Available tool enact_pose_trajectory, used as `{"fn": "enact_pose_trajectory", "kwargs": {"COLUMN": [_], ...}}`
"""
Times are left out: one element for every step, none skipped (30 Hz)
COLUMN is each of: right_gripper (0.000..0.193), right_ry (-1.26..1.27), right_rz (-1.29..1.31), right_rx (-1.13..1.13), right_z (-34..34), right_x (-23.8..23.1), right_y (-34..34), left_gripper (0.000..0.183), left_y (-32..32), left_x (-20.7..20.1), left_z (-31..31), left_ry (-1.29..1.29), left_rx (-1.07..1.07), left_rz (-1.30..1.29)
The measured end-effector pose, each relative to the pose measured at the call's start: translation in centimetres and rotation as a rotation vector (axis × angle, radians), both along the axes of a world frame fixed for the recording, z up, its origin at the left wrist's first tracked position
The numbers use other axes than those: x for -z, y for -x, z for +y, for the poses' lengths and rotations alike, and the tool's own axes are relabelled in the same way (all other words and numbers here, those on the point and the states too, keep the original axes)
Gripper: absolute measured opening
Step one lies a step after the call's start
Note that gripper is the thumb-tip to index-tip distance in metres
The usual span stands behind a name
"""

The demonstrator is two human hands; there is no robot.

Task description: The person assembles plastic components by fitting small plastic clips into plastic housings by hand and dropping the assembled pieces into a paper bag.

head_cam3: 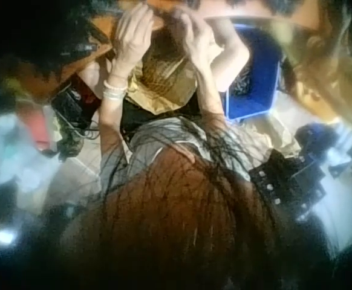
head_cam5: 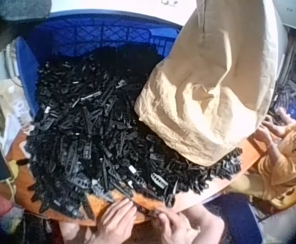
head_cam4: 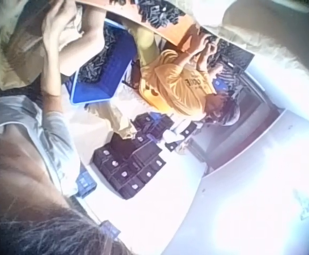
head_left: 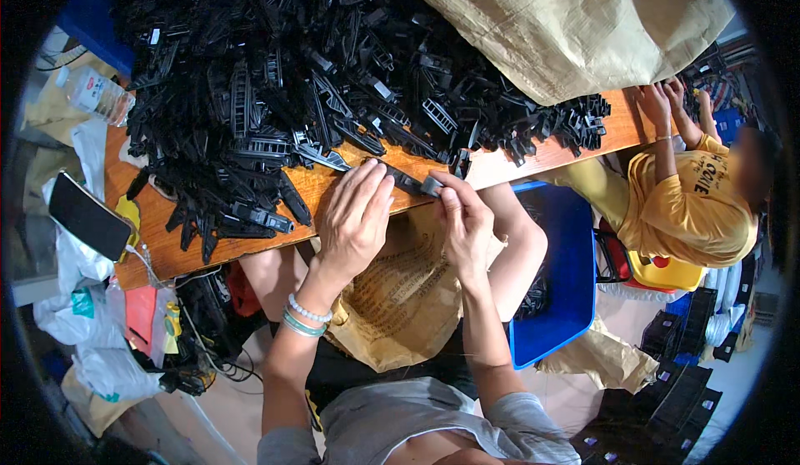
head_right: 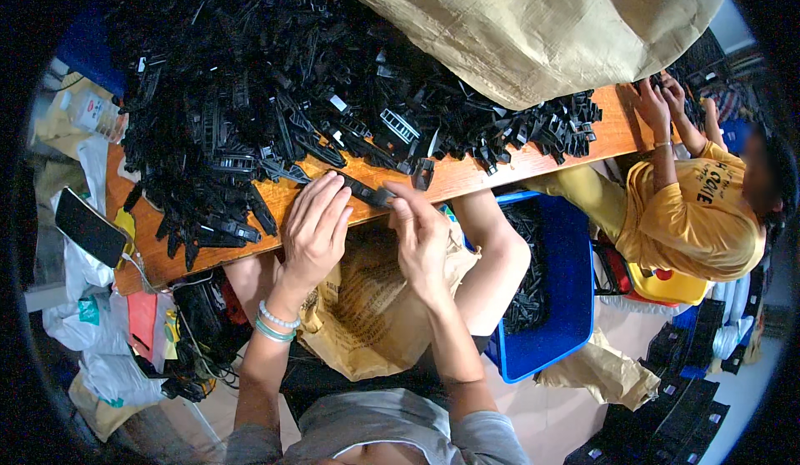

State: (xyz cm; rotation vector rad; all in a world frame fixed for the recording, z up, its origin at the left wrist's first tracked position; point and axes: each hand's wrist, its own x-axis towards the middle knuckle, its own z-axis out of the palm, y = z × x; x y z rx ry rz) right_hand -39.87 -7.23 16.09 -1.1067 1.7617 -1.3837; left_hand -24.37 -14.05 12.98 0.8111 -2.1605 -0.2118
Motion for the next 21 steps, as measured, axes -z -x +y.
{"fn": "enact_pose_trajectory", "kwargs": {"right_gripper": [0.025,0.025,0.026,0.026,0.026,0.027,0.028,0.026,0.026,0.026,0.026,0.025,0.025,0.025,0.025,0.024,0.022,0.021,0.021,0.022,0.022], "right_ry": [0.043,0.043,0.11,0.177,0.175,0.087,-0.001,-0.001,-0.003,0.053,0.108,0.081,0.075,0.088,0.102,0.1,0.101,0.068,0.073,0.072,0.073], "right_rz": [0.021,0.022,0.148,0.275,0.273,0.364,0.454,0.401,0.403,0.416,0.427,0.466,0.465,0.531,0.597,0.635,0.672,0.724,0.725,0.74,0.755], "right_rx": [-0.024,-0.025,-0.063,-0.1,-0.105,-0.098,-0.091,-0.04,-0.039,-0.044,-0.05,-0.078,-0.077,-0.067,-0.056,-0.07,-0.083,-0.076,-0.072,-0.056,-0.04], "right_z": [-0.2,-0.3,-0.5,-0.5,-0.5,-0.4,-0.4,-0.3,-0.4,-0.4,-0.4,-0.5,-0.5,-0.7,-0.8,-1.2,-1.6,-1.7,-1.7,-1.5,-1.3], "right_x": [0.4,0.7,0.9,1.0,0.8,0.4,0.1,0.0,0.3,0.7,0.8,0.3,0.2,0.2,0.2,0.1,0.1,-0.2,-0.3,-0.2,-0.2], "right_y": [0.0,0.1,0.3,0.5,0.4,0.3,0.1,0.2,0.4,0.6,0.7,0.9,0.8,0.8,0.7,0.2,-0.4,-0.7,-0.8,-1.0,-1.2], "left_gripper": [0.032,0.032,0.033,0.033,0.033,0.034,0.035,0.035,0.036,0.037,0.037,0.038,0.038,0.038,0.037,0.037,0.037,0.035,0.034,0.031,0.031], "left_y": [0.0,0.1,0.1,0.2,0.1,0.0,-0.1,-0.1,0.0,0.1,0.1,0.2,0.2,0.2,0.2,0.2,0.3,0.4,0.5,0.6,0.5], "left_x": [0.1,0.0,-0.1,-0.2,-0.1,0.0,0.1,0.0,-0.1,-0.2,-0.4,-0.7,-0.8,-0.7,-0.5,-0.4,-0.4,-0.4,-0.5,-0.6,-0.6], "left_z": [0.1,0.0,0.0,0.0,-0.1,-0.1,-0.2,-0.2,-0.3,-0.3,-0.3,-0.2,-0.1,-0.2,-0.2,-0.2,-0.2,-0.1,-0.1,0.1,0.1], "left_ry": [-0.014,-0.014,-0.022,-0.03,-0.032,-0.015,0.002,0.0,-0.008,-0.016,-0.021,-0.031,-0.041,-0.041,-0.042,-0.043,-0.04,-0.041,-0.042,-0.044,-0.042], "left_rx": [0.021,0.021,0.028,0.036,0.032,0.021,0.011,0.012,0.013,0.013,0.014,0.007,0.0,0.0,0.031,0.063,0.065,0.056,0.048,0.047,0.049], "left_rz": [0.012,0.012,0.029,0.046,0.045,0.043,0.042,0.044,0.052,0.059,0.058,0.068,0.077,0.077,0.095,0.113,0.112,0.126,0.139,0.148,0.148]}}
